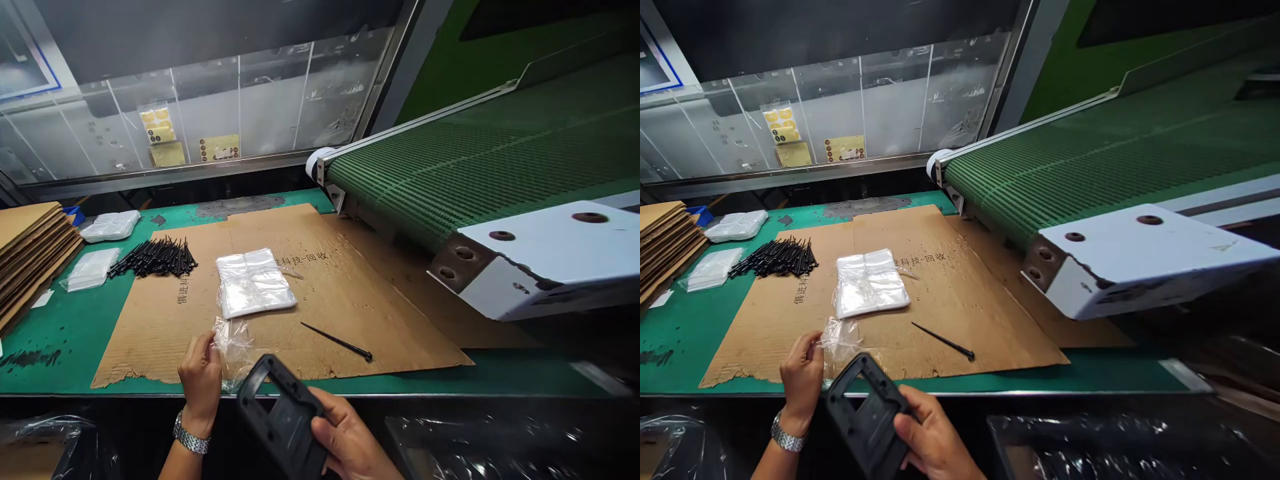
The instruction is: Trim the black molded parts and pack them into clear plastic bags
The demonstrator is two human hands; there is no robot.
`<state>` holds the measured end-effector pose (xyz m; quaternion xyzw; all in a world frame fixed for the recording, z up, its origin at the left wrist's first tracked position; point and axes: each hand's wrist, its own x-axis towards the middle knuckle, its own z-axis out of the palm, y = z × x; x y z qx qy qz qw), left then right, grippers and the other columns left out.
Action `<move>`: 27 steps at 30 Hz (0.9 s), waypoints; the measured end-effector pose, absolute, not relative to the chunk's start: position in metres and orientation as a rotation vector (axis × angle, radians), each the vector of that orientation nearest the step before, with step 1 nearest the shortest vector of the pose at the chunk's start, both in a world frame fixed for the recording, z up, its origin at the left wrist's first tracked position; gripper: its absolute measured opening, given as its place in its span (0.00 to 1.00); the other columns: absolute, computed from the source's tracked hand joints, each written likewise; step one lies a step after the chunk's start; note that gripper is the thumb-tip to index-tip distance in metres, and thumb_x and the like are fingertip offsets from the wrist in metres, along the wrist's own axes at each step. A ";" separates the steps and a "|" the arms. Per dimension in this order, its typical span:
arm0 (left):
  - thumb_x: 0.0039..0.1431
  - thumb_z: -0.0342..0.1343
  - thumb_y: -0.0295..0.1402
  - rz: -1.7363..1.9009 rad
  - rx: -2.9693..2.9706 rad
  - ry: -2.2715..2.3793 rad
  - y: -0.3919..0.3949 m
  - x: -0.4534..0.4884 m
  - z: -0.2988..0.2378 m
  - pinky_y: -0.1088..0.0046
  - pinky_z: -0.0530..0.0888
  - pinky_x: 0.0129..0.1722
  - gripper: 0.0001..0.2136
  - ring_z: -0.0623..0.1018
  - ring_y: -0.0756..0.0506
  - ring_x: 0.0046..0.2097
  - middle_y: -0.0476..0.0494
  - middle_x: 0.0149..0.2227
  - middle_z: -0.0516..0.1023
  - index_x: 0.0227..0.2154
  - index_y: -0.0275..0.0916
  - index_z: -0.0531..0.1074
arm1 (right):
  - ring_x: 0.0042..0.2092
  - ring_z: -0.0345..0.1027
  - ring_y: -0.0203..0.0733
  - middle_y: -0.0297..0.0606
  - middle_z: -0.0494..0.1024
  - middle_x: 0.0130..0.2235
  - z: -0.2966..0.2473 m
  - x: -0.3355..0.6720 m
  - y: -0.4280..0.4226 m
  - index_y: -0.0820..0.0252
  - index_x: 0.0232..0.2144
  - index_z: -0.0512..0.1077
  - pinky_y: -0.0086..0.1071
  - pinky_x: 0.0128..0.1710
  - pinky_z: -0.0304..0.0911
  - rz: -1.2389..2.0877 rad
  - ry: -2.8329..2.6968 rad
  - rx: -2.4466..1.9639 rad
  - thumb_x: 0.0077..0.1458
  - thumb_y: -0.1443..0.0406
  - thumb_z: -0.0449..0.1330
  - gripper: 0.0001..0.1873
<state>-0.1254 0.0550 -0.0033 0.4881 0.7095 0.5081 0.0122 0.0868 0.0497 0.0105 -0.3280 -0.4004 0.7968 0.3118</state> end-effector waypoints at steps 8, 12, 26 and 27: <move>0.56 0.50 0.37 1.228 1.486 1.856 0.032 -0.128 0.006 0.75 0.69 0.25 0.11 0.72 0.48 0.25 0.48 0.23 0.74 0.33 0.37 0.74 | 0.16 0.41 0.20 0.24 0.59 0.19 0.014 0.055 0.050 0.63 0.23 0.64 0.16 0.11 0.35 2.201 -0.660 -0.944 0.38 0.50 0.68 0.24; 0.58 0.49 0.33 1.180 1.663 1.943 0.015 -0.124 0.001 0.72 0.70 0.27 0.09 0.73 0.47 0.27 0.45 0.26 0.75 0.35 0.38 0.73 | 0.21 0.54 0.27 0.26 0.62 0.21 0.004 0.050 0.045 0.61 0.34 0.67 0.18 0.15 0.51 2.026 -0.747 -1.021 0.39 0.50 0.67 0.26; 0.58 0.49 0.24 1.165 2.749 1.543 0.023 -0.089 0.044 0.74 0.61 0.17 0.08 0.66 0.50 0.19 0.49 0.17 0.67 0.36 0.33 0.72 | 0.21 0.55 0.30 0.30 0.68 0.28 -0.012 0.048 0.052 0.53 0.46 0.58 0.22 0.16 0.54 1.561 -1.179 -0.898 0.52 0.53 0.59 0.23; 0.58 0.48 0.24 1.151 2.762 1.556 0.022 -0.086 0.046 0.74 0.60 0.17 0.08 0.65 0.50 0.18 0.49 0.16 0.66 0.36 0.33 0.72 | 0.20 0.55 0.29 0.30 0.69 0.29 -0.010 0.047 0.052 0.52 0.49 0.54 0.21 0.15 0.53 1.590 -1.111 -0.881 0.50 0.52 0.60 0.28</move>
